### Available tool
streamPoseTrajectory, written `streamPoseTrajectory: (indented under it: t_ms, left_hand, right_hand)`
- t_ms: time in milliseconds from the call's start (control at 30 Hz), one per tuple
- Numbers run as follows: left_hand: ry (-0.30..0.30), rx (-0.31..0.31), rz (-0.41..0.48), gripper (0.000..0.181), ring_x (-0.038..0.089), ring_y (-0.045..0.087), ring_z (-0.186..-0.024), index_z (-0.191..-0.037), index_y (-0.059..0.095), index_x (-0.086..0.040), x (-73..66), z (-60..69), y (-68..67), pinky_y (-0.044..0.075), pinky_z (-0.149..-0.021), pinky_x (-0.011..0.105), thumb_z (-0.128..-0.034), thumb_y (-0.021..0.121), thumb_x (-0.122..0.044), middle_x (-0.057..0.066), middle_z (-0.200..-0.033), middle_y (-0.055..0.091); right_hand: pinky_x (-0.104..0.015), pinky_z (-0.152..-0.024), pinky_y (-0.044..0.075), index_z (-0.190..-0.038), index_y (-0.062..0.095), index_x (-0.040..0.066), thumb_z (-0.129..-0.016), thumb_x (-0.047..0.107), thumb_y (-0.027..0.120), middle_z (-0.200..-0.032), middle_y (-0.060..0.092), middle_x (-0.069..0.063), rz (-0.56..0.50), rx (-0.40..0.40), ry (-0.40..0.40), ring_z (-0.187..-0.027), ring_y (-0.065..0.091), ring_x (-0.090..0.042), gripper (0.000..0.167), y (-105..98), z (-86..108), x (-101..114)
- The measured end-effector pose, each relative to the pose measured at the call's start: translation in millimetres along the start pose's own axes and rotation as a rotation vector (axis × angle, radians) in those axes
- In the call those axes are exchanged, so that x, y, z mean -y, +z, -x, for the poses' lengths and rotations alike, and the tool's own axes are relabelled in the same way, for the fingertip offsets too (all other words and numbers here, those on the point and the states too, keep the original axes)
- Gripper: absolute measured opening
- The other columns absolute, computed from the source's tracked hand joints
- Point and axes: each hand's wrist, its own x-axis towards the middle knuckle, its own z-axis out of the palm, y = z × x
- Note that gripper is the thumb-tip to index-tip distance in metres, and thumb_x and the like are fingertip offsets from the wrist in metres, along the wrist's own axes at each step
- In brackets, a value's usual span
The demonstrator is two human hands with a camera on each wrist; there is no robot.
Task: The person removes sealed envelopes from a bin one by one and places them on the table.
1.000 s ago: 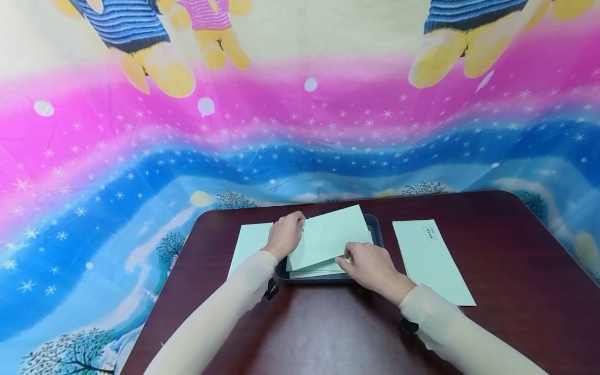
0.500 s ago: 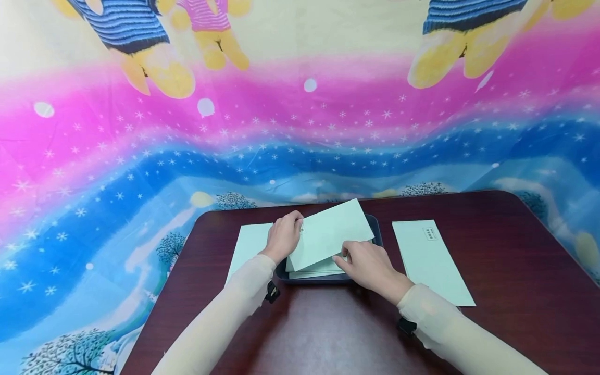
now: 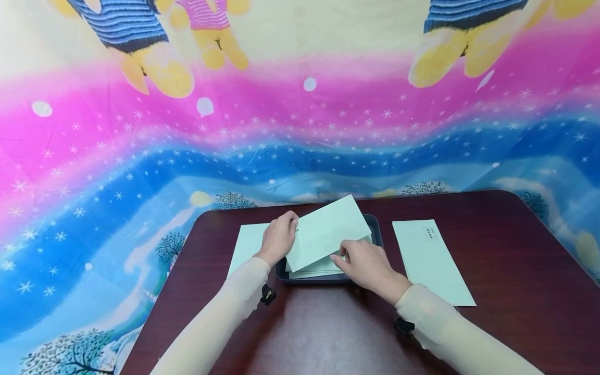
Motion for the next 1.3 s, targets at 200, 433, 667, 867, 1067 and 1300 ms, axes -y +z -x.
streamPoseTrajectory:
  t_ms: [200, 433, 667, 867, 1067, 1300]
  left_hand:
    - [-0.008, -0.008, 0.034, 0.017, 0.016, 0.060, -0.068, -0.107, 0.064, -0.016, 1.5, 3.9, -2.8, 0.048, -0.065, 0.034, -0.1080, 0.048, -0.022, 0.002, -0.085, 0.069]
    - [-0.035, -0.023, 0.091, 0.019, 0.017, 0.061, -0.070, -0.110, 0.065, -0.014, 4.2, 8.1, -5.3, 0.050, -0.070, 0.036, -0.1079, 0.048, -0.022, 0.003, -0.086, 0.069]
    - [-0.043, -0.060, 0.117, 0.019, 0.016, 0.057, -0.065, -0.110, 0.065, -0.014, 4.9, 9.5, -9.2, 0.046, -0.064, 0.033, -0.1079, 0.048, -0.023, 0.003, -0.082, 0.066]
    - [-0.064, -0.059, 0.126, 0.020, 0.016, 0.053, -0.062, -0.111, 0.064, -0.014, 7.3, 12.2, -11.2, 0.042, -0.061, 0.031, -0.1082, 0.047, -0.023, 0.002, -0.078, 0.063]
    - [-0.061, -0.092, 0.135, 0.019, 0.017, 0.052, -0.062, -0.110, 0.064, -0.014, 11.9, 13.2, -13.4, 0.042, -0.061, 0.031, -0.1082, 0.047, -0.022, 0.002, -0.078, 0.062]
    - [-0.065, -0.109, 0.159, 0.020, 0.016, 0.054, -0.063, -0.110, 0.064, -0.014, 15.4, 15.0, -16.0, 0.042, -0.061, 0.031, -0.1084, 0.046, -0.023, 0.003, -0.081, 0.064]
  right_hand:
    - [-0.027, -0.052, 0.041, -0.088, 0.069, 0.018, -0.094, 0.037, 0.069, -0.069, 0.063, 0.011, 0.001, -0.006, 0.003, -0.059, 0.050, -0.002, 0.020, 0.4, -1.2, 1.8]
    - [-0.027, -0.053, 0.042, -0.086, 0.069, 0.020, -0.094, 0.038, 0.069, -0.070, 0.063, 0.011, -0.004, -0.014, -0.001, -0.061, 0.051, -0.002, 0.020, 1.8, -3.1, 3.5]
    - [-0.027, -0.054, 0.043, -0.085, 0.068, 0.021, -0.094, 0.039, 0.068, -0.073, 0.065, 0.011, -0.021, -0.015, 0.006, -0.064, 0.053, -0.002, 0.020, 2.5, -4.7, 4.0]
    - [-0.028, -0.055, 0.042, -0.084, 0.068, 0.022, -0.094, 0.039, 0.068, -0.073, 0.064, 0.011, -0.034, -0.019, 0.006, -0.064, 0.052, -0.003, 0.020, 0.8, -6.4, 4.9]
    - [-0.028, -0.055, 0.042, -0.083, 0.066, 0.023, -0.094, 0.039, 0.068, -0.073, 0.064, 0.011, -0.044, -0.011, 0.005, -0.064, 0.053, -0.004, 0.020, -0.3, -8.4, 7.2]
    - [-0.028, -0.057, 0.043, -0.087, 0.069, 0.022, -0.095, 0.040, 0.067, -0.074, 0.064, 0.012, -0.072, -0.008, -0.003, -0.064, 0.052, -0.004, 0.019, -0.6, -13.4, 14.2]
